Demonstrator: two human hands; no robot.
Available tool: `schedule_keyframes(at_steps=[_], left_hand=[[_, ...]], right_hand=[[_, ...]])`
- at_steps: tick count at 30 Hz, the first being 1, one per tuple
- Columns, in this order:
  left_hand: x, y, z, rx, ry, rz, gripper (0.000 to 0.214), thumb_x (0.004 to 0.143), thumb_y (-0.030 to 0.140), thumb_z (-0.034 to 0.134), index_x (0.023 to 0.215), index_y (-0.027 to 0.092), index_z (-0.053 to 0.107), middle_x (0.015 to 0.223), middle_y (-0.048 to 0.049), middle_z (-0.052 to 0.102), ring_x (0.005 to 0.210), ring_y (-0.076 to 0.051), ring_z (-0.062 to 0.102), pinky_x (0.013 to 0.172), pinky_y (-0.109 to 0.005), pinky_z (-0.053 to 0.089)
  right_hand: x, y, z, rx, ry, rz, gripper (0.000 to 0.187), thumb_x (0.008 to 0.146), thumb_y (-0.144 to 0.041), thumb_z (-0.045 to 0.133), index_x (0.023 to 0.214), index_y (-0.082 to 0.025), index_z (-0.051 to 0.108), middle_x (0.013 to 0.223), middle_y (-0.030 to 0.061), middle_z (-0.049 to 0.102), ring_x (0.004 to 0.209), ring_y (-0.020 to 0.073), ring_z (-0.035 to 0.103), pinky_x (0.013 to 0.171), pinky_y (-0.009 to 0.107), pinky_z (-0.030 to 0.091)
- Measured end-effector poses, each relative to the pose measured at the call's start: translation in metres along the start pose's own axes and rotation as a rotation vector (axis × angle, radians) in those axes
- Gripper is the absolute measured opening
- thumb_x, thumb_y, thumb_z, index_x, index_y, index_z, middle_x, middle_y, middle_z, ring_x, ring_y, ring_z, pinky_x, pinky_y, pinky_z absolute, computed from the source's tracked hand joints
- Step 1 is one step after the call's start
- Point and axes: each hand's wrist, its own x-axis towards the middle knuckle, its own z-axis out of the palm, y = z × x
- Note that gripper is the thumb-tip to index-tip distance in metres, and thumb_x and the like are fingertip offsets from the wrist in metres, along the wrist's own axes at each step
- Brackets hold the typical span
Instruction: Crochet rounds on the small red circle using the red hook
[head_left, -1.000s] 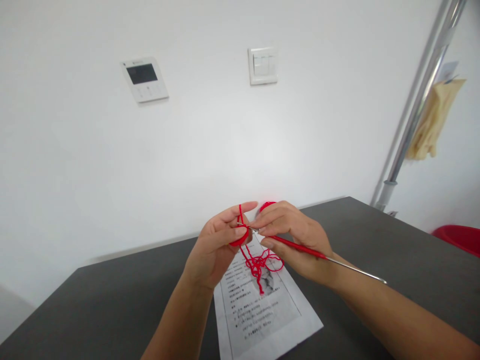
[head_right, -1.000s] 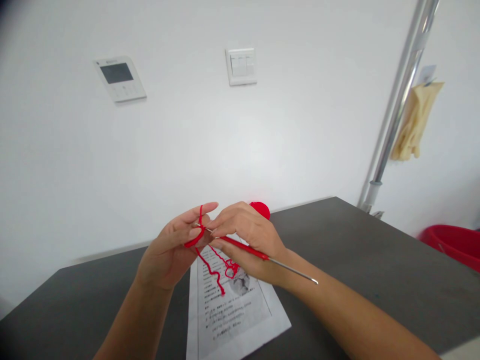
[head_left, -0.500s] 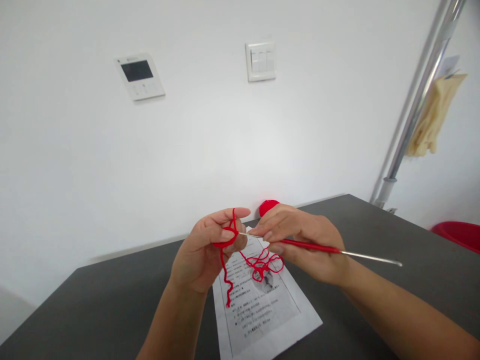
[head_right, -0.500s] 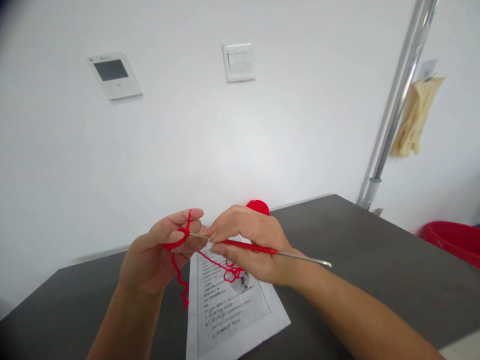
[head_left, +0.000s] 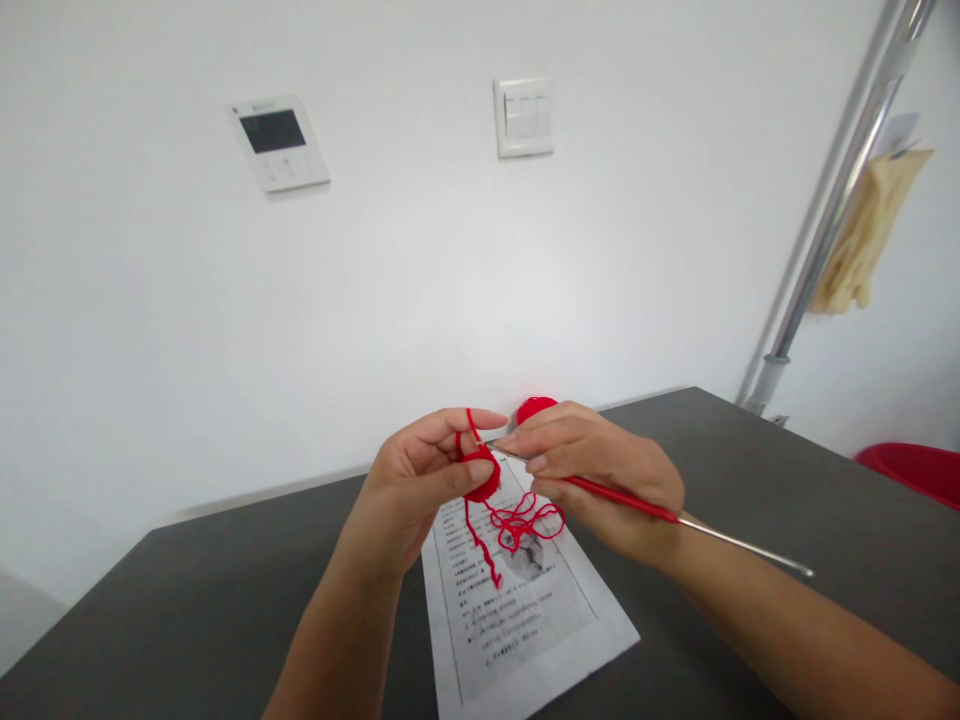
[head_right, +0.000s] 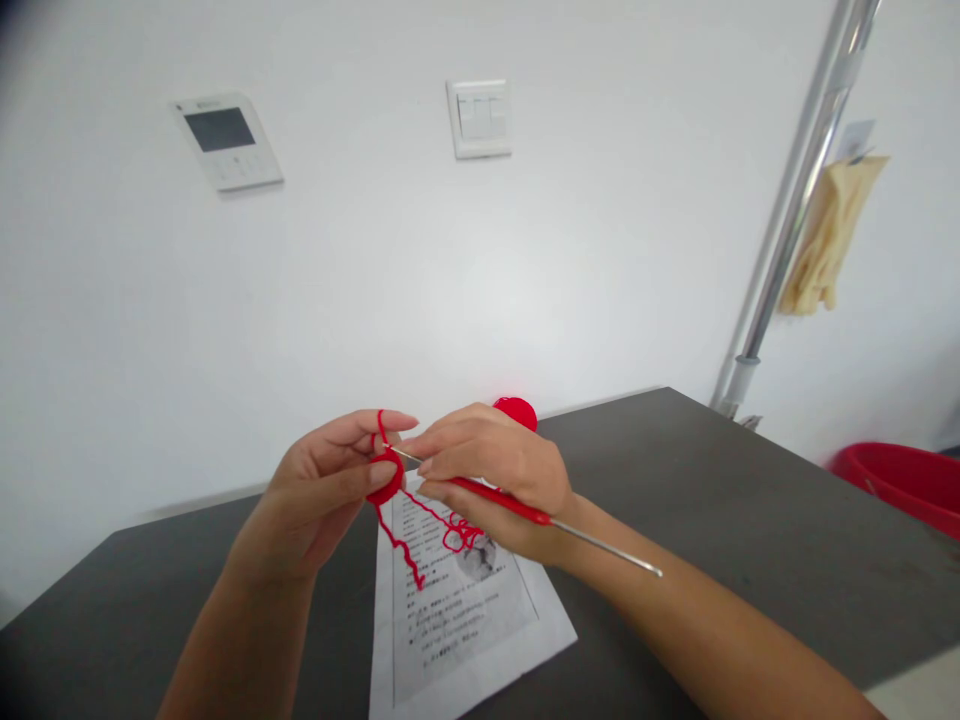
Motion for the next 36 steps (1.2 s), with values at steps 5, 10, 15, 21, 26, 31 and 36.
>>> schedule_keyframes(at_steps=[5,10,15,21,26,31,36], left_hand=[[-0.0014,0.0021,0.0033,0.027,-0.019,-0.070,0.039,0.062,0.018,0.089,0.100,0.019,0.080,0.069,-0.0023,0.073,0.071,-0.016,0.067,0.070,-0.027,0.052],[-0.0024,0.0035,0.0044,0.077,0.044,-0.073,0.040,0.064,0.020,0.088,0.103,0.021,0.080,0.073,-0.0024,0.074,0.072,-0.017,0.067,0.070,-0.029,0.053],[-0.0026,0.0035,0.0048,0.114,0.066,-0.025,0.036,0.066,0.020,0.087,0.101,0.023,0.081,0.076,-0.0020,0.075,0.074,-0.016,0.066,0.070,-0.028,0.052],[-0.0053,0.0039,0.0080,0.141,0.204,0.099,0.021,0.071,0.021,0.083,0.092,0.022,0.082,0.077,-0.0018,0.073,0.073,-0.013,0.063,0.070,-0.024,0.050],[-0.0036,0.0030,0.0089,0.127,0.153,0.083,0.023,0.069,0.017,0.084,0.092,0.022,0.082,0.072,0.0009,0.071,0.065,-0.010,0.062,0.066,-0.022,0.051],[-0.0038,0.0041,0.0088,0.147,0.186,0.084,0.024,0.069,0.014,0.081,0.093,0.020,0.081,0.069,0.0019,0.069,0.065,-0.009,0.061,0.065,-0.020,0.052],[-0.0066,0.0072,0.0091,0.184,0.199,0.080,0.025,0.071,0.014,0.079,0.095,0.020,0.080,0.068,0.0032,0.067,0.063,-0.008,0.060,0.063,-0.019,0.051]], right_hand=[[0.0020,0.0032,-0.0043,-0.141,-0.118,-0.087,0.013,0.096,-0.016,0.061,0.105,-0.025,0.065,0.113,0.0094,0.078,0.108,0.0194,0.073,0.091,0.038,0.061],[0.0026,0.0009,-0.0048,-0.026,-0.047,0.024,0.010,0.095,-0.017,0.063,0.100,-0.026,0.067,0.108,0.0082,0.079,0.102,0.0197,0.074,0.089,0.039,0.061],[0.0003,0.0026,-0.0047,0.152,0.028,0.166,0.006,0.095,-0.021,0.066,0.097,-0.025,0.069,0.106,0.0062,0.079,0.099,0.0177,0.074,0.087,0.035,0.061],[0.0003,0.0052,-0.0031,0.269,0.084,0.226,0.003,0.093,-0.025,0.069,0.095,-0.025,0.072,0.101,0.0053,0.080,0.095,0.0181,0.074,0.084,0.035,0.061],[0.0004,0.0082,-0.0016,0.261,0.068,0.202,0.006,0.093,-0.022,0.069,0.097,-0.025,0.072,0.101,0.0053,0.079,0.095,0.0182,0.073,0.083,0.036,0.060],[-0.0002,0.0104,-0.0020,0.146,0.078,0.151,0.004,0.092,-0.023,0.070,0.095,-0.024,0.073,0.095,0.0059,0.079,0.090,0.0183,0.072,0.079,0.035,0.060],[-0.0004,0.0101,-0.0039,0.186,0.068,0.196,0.002,0.092,-0.025,0.071,0.091,-0.024,0.073,0.095,0.0060,0.079,0.088,0.0179,0.074,0.078,0.034,0.061]])
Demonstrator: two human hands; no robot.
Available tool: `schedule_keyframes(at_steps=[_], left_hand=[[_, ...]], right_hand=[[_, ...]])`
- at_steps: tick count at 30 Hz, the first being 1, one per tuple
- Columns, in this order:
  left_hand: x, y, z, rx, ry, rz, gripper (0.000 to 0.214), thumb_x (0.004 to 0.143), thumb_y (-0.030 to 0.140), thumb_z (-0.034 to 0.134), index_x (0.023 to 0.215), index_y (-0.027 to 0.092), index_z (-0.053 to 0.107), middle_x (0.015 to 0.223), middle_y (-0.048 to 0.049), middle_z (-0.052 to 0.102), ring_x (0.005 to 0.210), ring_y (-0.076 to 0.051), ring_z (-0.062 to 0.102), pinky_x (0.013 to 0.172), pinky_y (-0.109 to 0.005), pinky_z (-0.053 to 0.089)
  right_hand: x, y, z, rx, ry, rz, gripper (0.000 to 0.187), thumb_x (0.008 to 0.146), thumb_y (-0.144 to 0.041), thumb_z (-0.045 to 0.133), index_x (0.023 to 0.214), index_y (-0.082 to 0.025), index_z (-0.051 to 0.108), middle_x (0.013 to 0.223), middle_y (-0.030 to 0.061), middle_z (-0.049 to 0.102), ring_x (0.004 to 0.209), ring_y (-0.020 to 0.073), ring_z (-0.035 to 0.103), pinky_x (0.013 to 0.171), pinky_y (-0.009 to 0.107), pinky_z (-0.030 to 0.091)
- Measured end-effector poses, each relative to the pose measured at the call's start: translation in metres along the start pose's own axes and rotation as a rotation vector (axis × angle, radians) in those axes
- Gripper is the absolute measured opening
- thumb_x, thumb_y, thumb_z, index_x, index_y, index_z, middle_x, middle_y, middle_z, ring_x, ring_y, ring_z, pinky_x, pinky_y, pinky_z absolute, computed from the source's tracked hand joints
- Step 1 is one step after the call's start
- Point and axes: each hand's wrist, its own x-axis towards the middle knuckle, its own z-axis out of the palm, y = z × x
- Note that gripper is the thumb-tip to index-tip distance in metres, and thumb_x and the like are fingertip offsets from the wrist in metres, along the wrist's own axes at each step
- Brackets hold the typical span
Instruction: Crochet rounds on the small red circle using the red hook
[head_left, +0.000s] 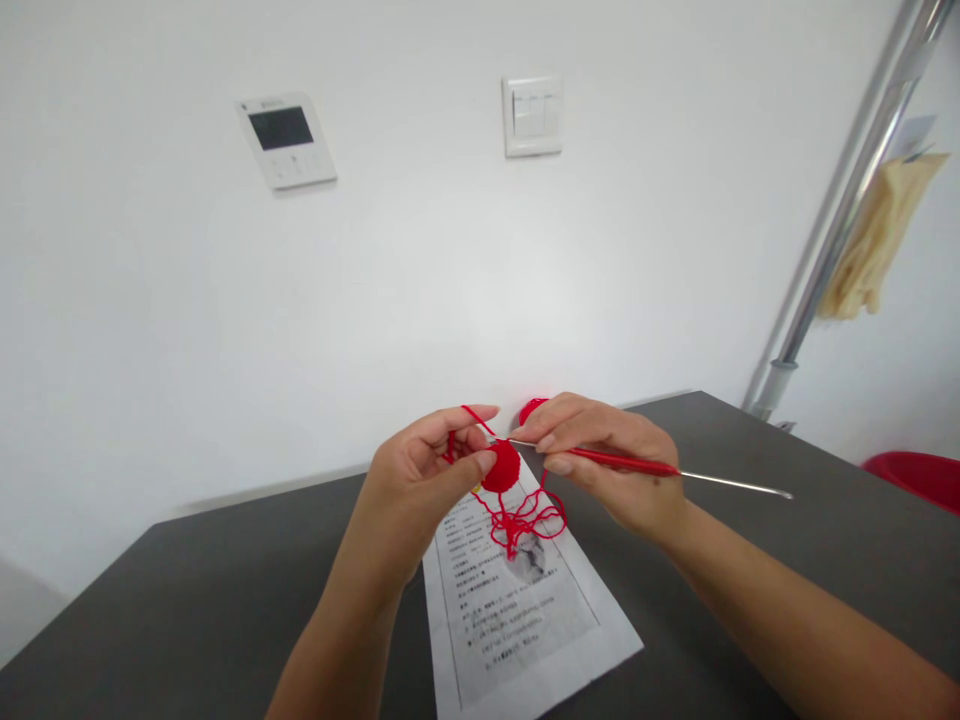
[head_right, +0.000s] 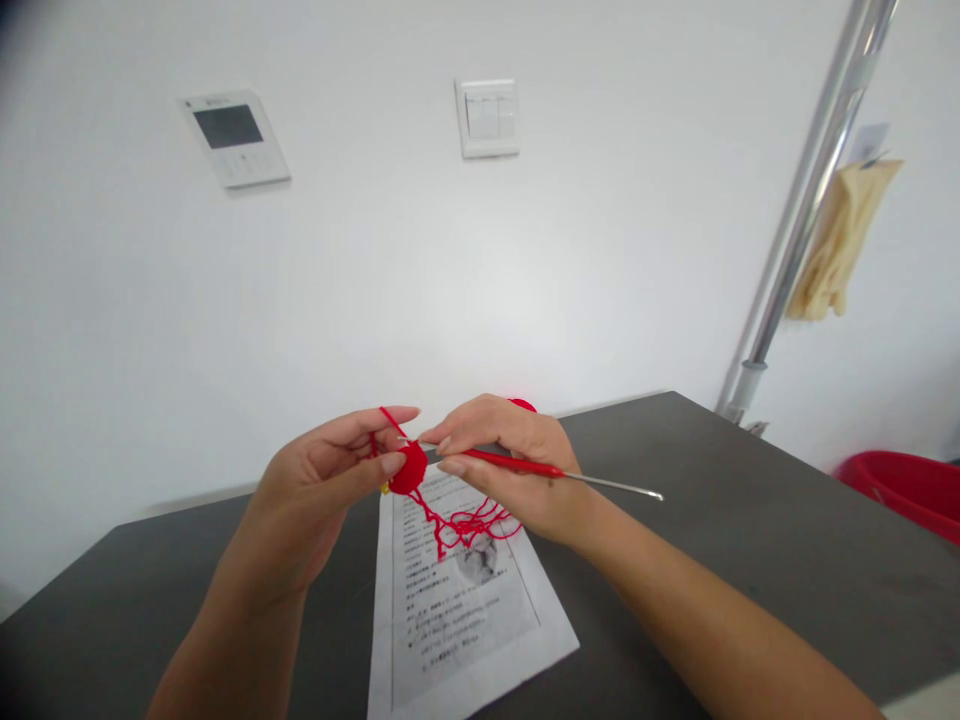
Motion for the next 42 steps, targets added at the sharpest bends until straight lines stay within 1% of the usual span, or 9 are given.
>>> schedule_keyframes(at_steps=[6,14,17,20,24,29,35,38,42], left_hand=[[-0.001,0.005,-0.002,0.086,0.028,-0.002,0.025,0.070,0.013,0.075,0.093,0.019,0.079,0.064,0.0046,0.063,0.059,-0.007,0.056,0.057,-0.017,0.046],[-0.005,0.006,-0.004,0.188,0.017,-0.020,0.026,0.071,0.014,0.072,0.096,0.019,0.078,0.067,0.0040,0.063,0.062,-0.009,0.057,0.060,-0.021,0.046],[-0.005,0.006,-0.006,0.203,0.003,-0.033,0.026,0.071,0.017,0.072,0.097,0.019,0.077,0.068,0.0038,0.063,0.064,-0.010,0.058,0.063,-0.023,0.047],[-0.005,0.005,-0.006,0.255,0.025,-0.030,0.027,0.073,0.019,0.072,0.100,0.019,0.076,0.073,0.0029,0.065,0.069,-0.012,0.059,0.068,-0.026,0.048],[-0.004,0.004,-0.004,0.334,0.042,0.006,0.030,0.074,0.022,0.071,0.104,0.020,0.074,0.075,0.0027,0.064,0.074,-0.014,0.060,0.072,-0.029,0.049],[-0.005,0.003,0.000,0.570,0.080,0.202,0.026,0.079,0.016,0.064,0.103,0.020,0.073,0.080,0.0019,0.065,0.078,-0.014,0.061,0.078,-0.030,0.049],[-0.010,0.003,0.006,0.833,0.076,0.442,0.023,0.085,0.010,0.057,0.101,0.018,0.070,0.082,0.0005,0.068,0.077,-0.014,0.062,0.077,-0.028,0.050],[-0.012,0.002,0.011,0.853,0.051,0.489,0.018,0.085,0.009,0.056,0.091,0.018,0.070,0.083,-0.0003,0.070,0.081,-0.015,0.064,0.079,-0.029,0.051],[-0.007,-0.004,0.012,0.717,0.118,0.422,0.022,0.084,0.012,0.059,0.102,0.018,0.071,0.083,0.0003,0.069,0.080,-0.015,0.064,0.080,-0.030,0.051]], right_hand=[[0.000,0.001,-0.002,0.087,-0.038,0.076,0.004,0.092,-0.027,0.071,0.092,-0.024,0.073,0.098,0.0060,0.080,0.091,0.0175,0.076,0.077,0.031,0.063],[0.000,0.004,-0.007,0.185,-0.152,0.077,0.003,0.094,-0.025,0.069,0.095,-0.024,0.071,0.105,0.0064,0.079,0.096,0.0173,0.076,0.080,0.031,0.063],[0.002,0.001,-0.014,0.123,-0.252,0.054,0.004,0.096,-0.023,0.065,0.096,-0.023,0.069,0.109,0.0079,0.078,0.102,0.0180,0.075,0.084,0.033,0.063],[0.005,-0.004,-0.020,-0.028,-0.343,0.004,0.006,0.097,-0.018,0.062,0.095,-0.022,0.066,0.110,0.0092,0.077,0.103,0.0180,0.074,0.084,0.032,0.062],[0.007,-0.008,-0.024,-0.215,-0.398,-0.048,0.010,0.095,-0.013,0.060,0.094,-0.022,0.063,0.109,0.0091,0.077,0.102,0.0174,0.075,0.083,0.030,0.061],[0.007,-0.010,-0.022,-0.284,-0.408,-0.118,0.013,0.096,-0.010,0.056,0.099,-0.021,0.061,0.108,0.0097,0.077,0.104,0.0159,0.073,0.086,0.027,0.060],[0.004,-0.007,-0.013,-0.318,-0.358,-0.213,0.011,0.097,-0.011,0.053,0.100,-0.019,0.060,0.105,0.0110,0.074,0.100,0.0168,0.071,0.085,0.029,0.059],[0.001,-0.003,-0.006,-0.385,-0.301,-0.242,0.008,0.098,-0.014,0.055,0.100,-0.019,0.062,0.098,0.0089,0.072,0.093,0.0169,0.070,0.079,0.029,0.060],[-0.004,0.009,-0.001,-0.449,-0.178,-0.309,0.009,0.095,-0.015,0.061,0.102,-0.019,0.064,0.098,0.0084,0.072,0.093,0.0174,0.070,0.078,0.030,0.060]])
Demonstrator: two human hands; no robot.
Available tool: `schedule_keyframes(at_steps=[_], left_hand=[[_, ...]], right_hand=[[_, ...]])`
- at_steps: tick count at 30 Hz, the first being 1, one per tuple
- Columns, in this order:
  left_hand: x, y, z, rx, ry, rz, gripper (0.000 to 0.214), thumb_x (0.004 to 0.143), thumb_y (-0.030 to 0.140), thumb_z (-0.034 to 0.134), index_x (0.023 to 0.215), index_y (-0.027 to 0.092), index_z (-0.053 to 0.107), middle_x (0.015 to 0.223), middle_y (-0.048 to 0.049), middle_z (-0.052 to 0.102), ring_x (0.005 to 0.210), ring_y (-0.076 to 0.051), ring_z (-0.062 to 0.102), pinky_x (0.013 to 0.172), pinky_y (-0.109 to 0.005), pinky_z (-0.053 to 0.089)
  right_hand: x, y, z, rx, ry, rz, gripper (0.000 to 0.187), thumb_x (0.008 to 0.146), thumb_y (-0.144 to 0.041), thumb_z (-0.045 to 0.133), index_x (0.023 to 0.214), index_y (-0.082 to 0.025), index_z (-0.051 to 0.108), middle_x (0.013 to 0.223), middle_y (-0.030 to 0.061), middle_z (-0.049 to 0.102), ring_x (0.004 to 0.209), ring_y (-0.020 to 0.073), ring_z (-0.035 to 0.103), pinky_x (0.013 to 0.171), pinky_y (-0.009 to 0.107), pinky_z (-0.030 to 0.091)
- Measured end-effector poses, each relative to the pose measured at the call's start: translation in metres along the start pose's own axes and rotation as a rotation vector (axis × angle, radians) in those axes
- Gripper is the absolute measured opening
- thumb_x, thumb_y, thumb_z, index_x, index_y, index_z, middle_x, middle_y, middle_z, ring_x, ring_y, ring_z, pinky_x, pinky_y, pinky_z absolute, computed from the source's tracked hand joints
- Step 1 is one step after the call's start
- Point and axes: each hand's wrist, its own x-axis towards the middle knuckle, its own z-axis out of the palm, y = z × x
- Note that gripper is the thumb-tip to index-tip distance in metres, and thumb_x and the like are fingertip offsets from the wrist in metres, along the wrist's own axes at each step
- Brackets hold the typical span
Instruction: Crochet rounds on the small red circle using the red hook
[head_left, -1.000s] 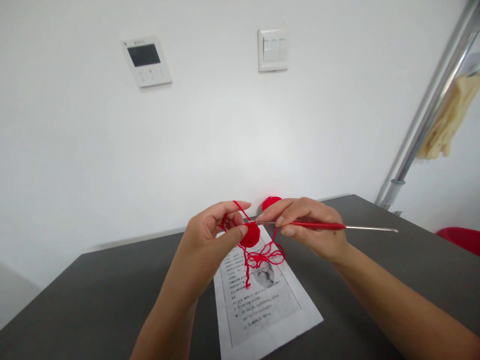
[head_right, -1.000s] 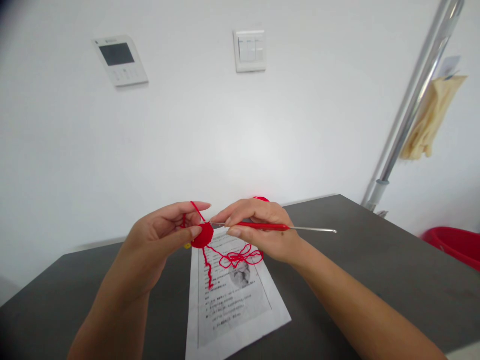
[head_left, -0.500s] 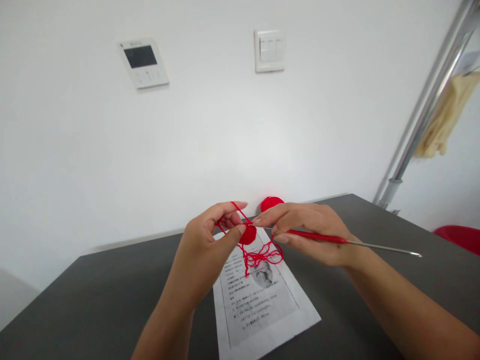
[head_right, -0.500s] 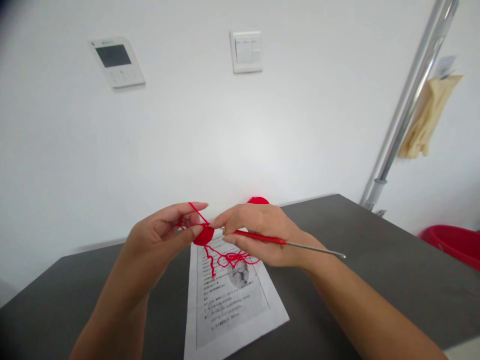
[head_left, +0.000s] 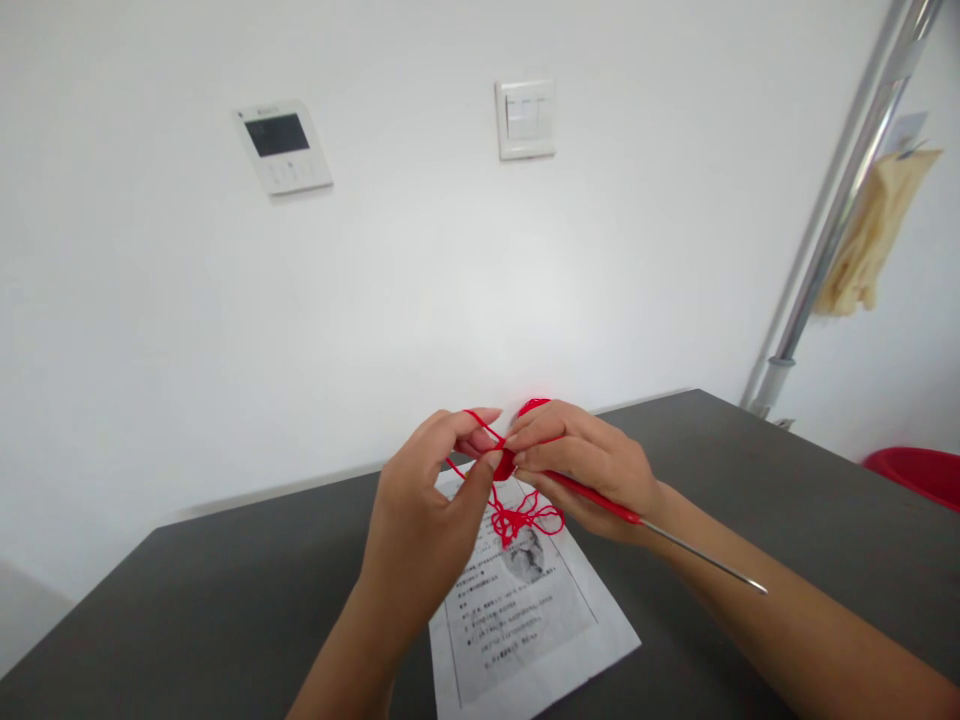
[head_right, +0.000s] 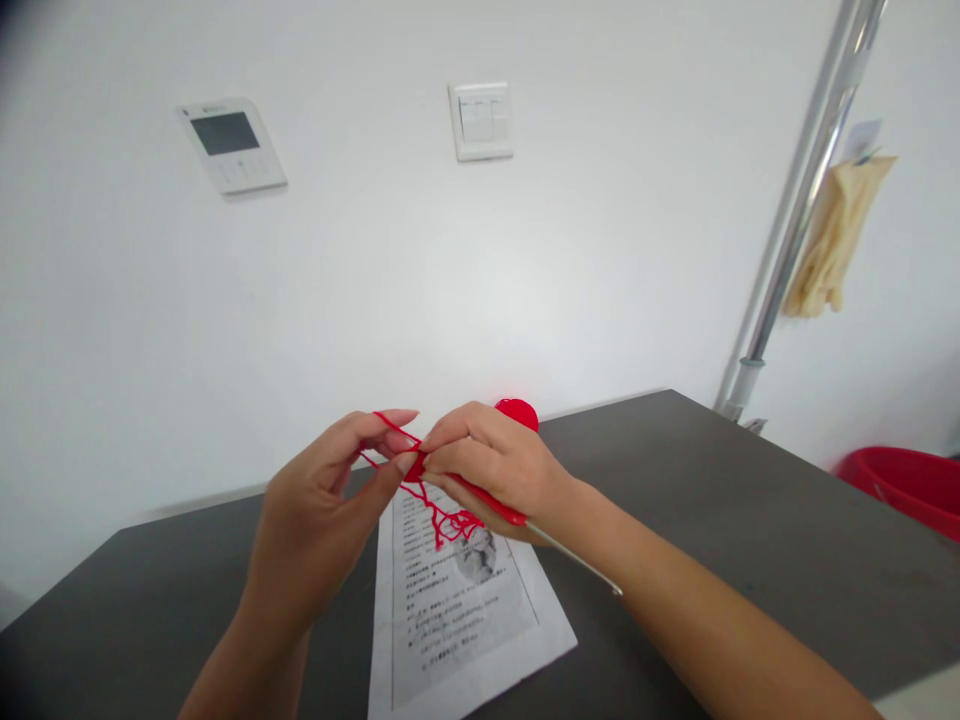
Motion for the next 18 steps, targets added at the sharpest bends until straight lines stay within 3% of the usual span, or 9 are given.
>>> schedule_keyframes(at_steps=[3,6,14,18], left_hand=[[0.006,-0.012,0.005,-0.167,0.010,-0.185,0.027,0.082,0.019,0.066,0.108,0.016,0.071,0.085,-0.0007,0.069,0.083,-0.016,0.064,0.083,-0.032,0.052],[0.013,-0.020,0.008,-0.371,-0.060,-0.327,0.035,0.076,0.021,0.073,0.110,0.013,0.070,0.081,-0.0008,0.070,0.078,-0.016,0.064,0.078,-0.032,0.052],[0.017,-0.022,0.013,-0.664,-0.045,-0.460,0.043,0.060,0.014,0.085,0.101,0.012,0.073,0.071,0.0022,0.070,0.067,-0.011,0.060,0.067,-0.024,0.048],[0.016,-0.027,0.023,-0.913,-0.073,-0.558,0.040,0.059,0.017,0.086,0.097,0.012,0.075,0.067,0.0013,0.069,0.064,-0.011,0.061,0.068,-0.025,0.048]], right_hand=[[-0.006,0.011,0.006,-0.068,0.034,-0.064,0.017,0.092,-0.012,0.066,0.107,-0.020,0.065,0.101,0.0080,0.073,0.095,0.0190,0.069,0.081,0.032,0.061],[-0.011,0.022,0.010,-0.073,0.025,-0.099,0.021,0.090,-0.010,0.067,0.109,-0.020,0.066,0.100,0.0081,0.073,0.094,0.0197,0.070,0.080,0.033,0.062],[-0.013,0.026,0.012,-0.090,0.086,-0.148,0.015,0.091,-0.014,0.067,0.106,-0.017,0.067,0.099,0.0108,0.073,0.092,0.0198,0.071,0.077,0.033,0.062],[-0.014,0.027,0.016,-0.145,0.130,-0.202,0.015,0.094,-0.014,0.063,0.107,-0.018,0.065,0.100,0.0101,0.072,0.093,0.0196,0.070,0.076,0.033,0.062]])
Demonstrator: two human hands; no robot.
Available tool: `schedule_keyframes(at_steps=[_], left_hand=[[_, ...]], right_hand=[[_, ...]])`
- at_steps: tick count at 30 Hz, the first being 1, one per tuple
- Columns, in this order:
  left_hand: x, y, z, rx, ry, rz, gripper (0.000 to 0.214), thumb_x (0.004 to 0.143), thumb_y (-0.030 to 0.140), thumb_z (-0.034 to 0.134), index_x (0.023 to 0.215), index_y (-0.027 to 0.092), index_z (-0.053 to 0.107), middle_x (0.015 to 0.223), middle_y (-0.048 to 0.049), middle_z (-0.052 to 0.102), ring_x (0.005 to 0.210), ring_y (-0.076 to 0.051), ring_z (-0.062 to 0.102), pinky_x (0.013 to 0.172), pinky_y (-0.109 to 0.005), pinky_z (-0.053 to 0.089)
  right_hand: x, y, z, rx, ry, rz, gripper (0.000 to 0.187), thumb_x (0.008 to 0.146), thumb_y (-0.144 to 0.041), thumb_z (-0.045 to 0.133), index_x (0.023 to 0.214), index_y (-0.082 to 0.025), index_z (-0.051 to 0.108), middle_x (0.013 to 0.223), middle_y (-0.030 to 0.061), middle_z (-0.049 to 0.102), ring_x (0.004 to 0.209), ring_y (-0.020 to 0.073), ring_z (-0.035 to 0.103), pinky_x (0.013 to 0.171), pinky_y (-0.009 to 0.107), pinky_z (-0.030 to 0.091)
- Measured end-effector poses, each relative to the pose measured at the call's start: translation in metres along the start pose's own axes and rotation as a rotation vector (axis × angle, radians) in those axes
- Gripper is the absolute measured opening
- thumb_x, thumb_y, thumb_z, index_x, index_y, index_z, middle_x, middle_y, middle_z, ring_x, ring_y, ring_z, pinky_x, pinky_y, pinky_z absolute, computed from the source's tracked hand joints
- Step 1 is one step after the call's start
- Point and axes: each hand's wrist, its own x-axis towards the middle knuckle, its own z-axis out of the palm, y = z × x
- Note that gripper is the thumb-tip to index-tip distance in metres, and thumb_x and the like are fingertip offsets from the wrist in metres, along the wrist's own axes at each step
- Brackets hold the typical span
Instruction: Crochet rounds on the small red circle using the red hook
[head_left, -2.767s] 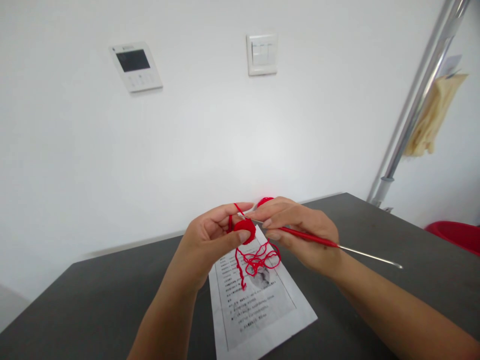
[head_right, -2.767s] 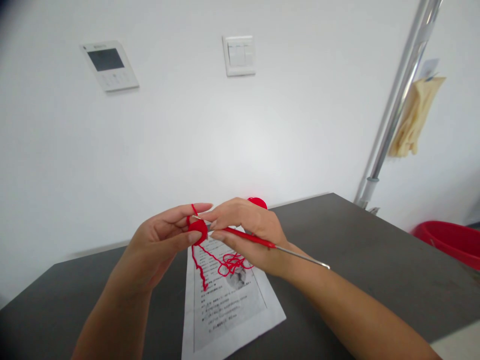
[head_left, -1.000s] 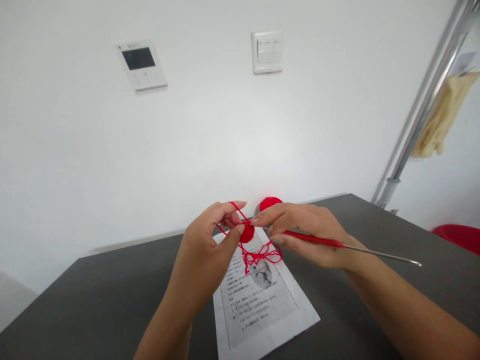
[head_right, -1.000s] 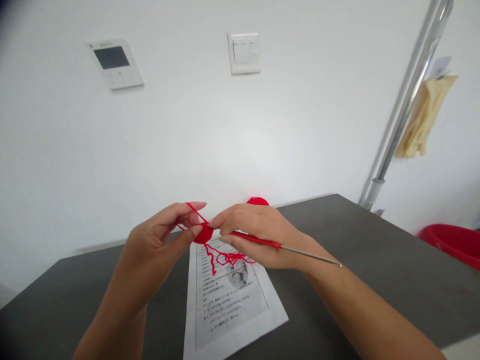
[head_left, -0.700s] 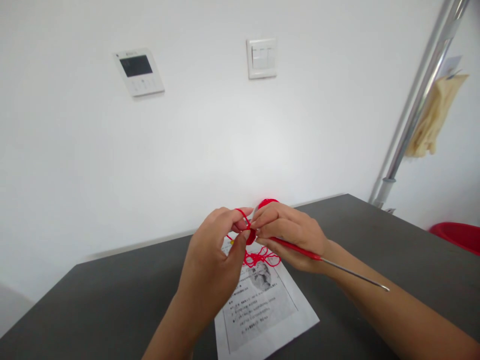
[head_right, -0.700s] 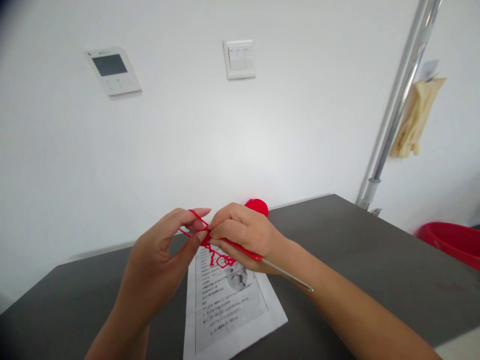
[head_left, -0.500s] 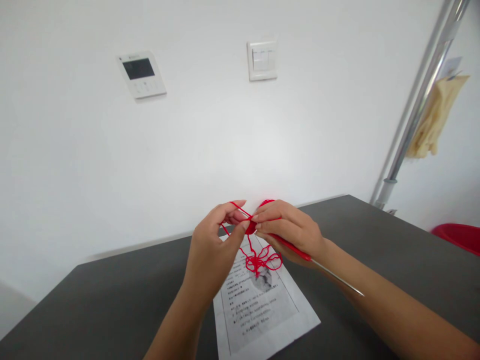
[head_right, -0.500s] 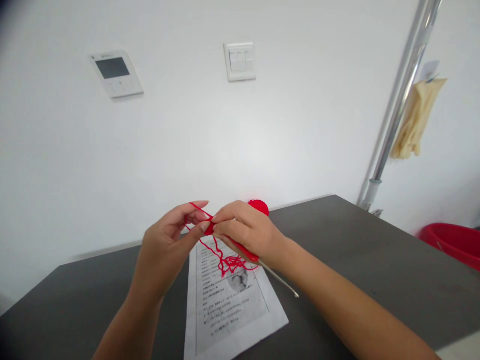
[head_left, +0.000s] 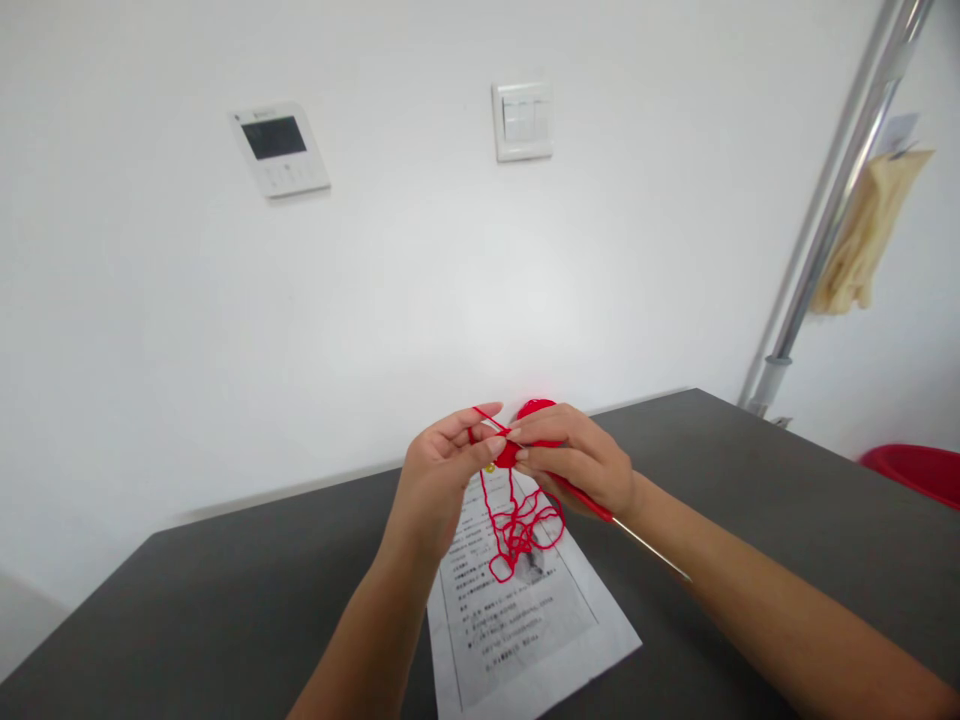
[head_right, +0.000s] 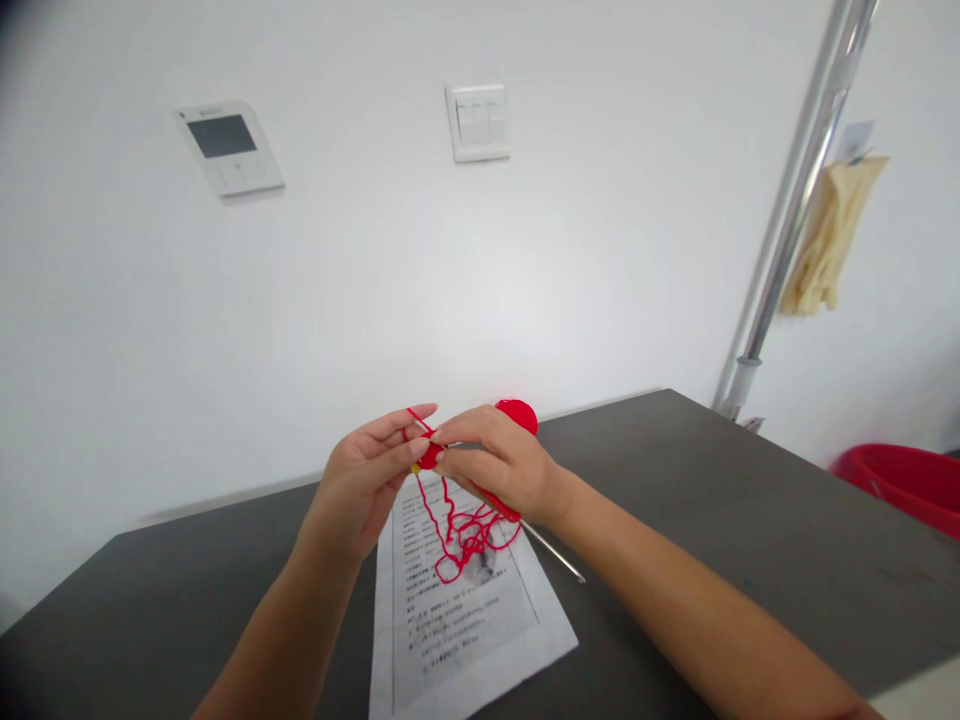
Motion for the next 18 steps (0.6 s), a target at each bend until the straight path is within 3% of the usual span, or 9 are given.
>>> schedule_keyframes(at_steps=[2,4,8,12,18], left_hand=[[0.002,-0.006,0.002,-0.110,-0.026,-0.047,0.038,0.059,0.022,0.086,0.094,0.011,0.075,0.069,-0.0003,0.069,0.067,-0.012,0.063,0.070,-0.026,0.049],[0.002,-0.009,0.004,-0.100,-0.002,-0.006,0.038,0.062,0.023,0.084,0.096,0.012,0.074,0.070,0.0003,0.069,0.068,-0.012,0.063,0.070,-0.026,0.049],[0.002,-0.010,-0.001,0.307,0.099,0.236,0.035,0.074,0.020,0.075,0.108,0.014,0.070,0.075,0.0013,0.068,0.071,-0.014,0.063,0.074,-0.029,0.050],[0.004,-0.004,-0.011,0.814,0.118,0.542,0.024,0.082,0.016,0.063,0.105,0.018,0.071,0.080,-0.0010,0.069,0.080,-0.018,0.064,0.086,-0.034,0.050],[0.011,-0.003,-0.025,1.020,0.106,0.674,0.024,0.087,0.014,0.056,0.108,0.019,0.068,0.084,-0.0034,0.068,0.087,-0.021,0.064,0.089,-0.036,0.050]], right_hand=[[-0.003,-0.002,0.005,-0.014,0.035,0.029,0.015,0.094,-0.015,0.062,0.108,-0.020,0.063,0.102,0.0092,0.070,0.095,0.0201,0.070,0.078,0.036,0.062],[-0.007,-0.005,0.011,-0.024,0.062,0.111,0.014,0.094,-0.017,0.063,0.108,-0.023,0.062,0.104,0.0083,0.069,0.096,0.0205,0.069,0.079,0.037,0.062],[-0.008,-0.012,0.019,-0.006,0.019,0.273,0.011,0.096,-0.018,0.060,0.106,-0.022,0.060,0.103,0.0089,0.068,0.095,0.0206,0.066,0.078,0.036,0.060],[0.001,-0.014,0.014,-0.007,-0.012,0.322,0.008,0.095,-0.018,0.062,0.101,-0.022,0.062,0.096,0.0072,0.070,0.089,0.0209,0.066,0.077,0.037,0.057],[0.013,-0.019,0.000,0.144,-0.134,0.583,0.005,0.095,-0.024,0.063,0.095,-0.022,0.067,0.099,0.0060,0.076,0.092,0.0194,0.071,0.083,0.035,0.056]])
